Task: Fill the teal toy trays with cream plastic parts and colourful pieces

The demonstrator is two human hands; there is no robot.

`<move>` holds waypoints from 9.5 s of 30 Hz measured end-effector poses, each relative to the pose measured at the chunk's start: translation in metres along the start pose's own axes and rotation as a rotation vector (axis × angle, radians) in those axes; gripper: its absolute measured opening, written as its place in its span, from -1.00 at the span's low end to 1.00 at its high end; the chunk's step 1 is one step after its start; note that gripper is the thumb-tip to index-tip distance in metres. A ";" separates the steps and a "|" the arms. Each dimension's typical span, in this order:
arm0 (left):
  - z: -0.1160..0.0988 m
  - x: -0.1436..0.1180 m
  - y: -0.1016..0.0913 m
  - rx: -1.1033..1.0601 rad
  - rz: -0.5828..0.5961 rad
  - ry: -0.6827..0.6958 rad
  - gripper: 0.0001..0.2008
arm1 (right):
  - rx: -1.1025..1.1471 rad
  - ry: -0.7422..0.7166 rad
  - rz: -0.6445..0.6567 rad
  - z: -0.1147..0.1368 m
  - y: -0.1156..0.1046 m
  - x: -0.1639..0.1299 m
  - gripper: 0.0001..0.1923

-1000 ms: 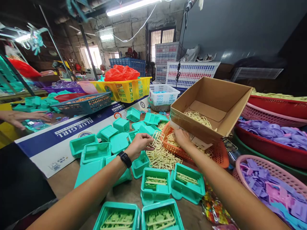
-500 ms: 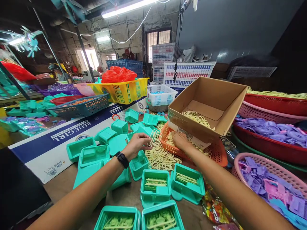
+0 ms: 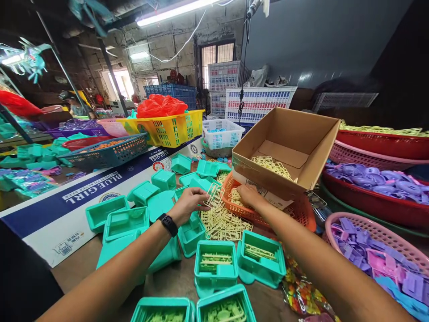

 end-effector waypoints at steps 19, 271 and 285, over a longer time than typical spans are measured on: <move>-0.016 -0.007 0.061 -0.110 0.272 0.147 -0.82 | 0.273 0.176 -0.076 -0.064 -0.036 -0.105 -0.64; 0.066 -0.207 0.157 1.503 0.686 0.596 -0.80 | 0.346 1.001 -0.314 -0.192 0.161 -0.528 -0.61; 0.049 -0.221 0.170 1.518 0.689 0.576 -0.79 | 0.436 1.216 -0.605 -0.173 0.125 -0.562 -0.48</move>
Point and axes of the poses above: each hand's wrist, its own x-axis towards the middle knuckle, its own y-axis out of the palm, z = x × y, the point moved 9 cm from there along x, towards the middle knuckle, and after that the axes turned 1 degree about -x, right-handed, at the moved point
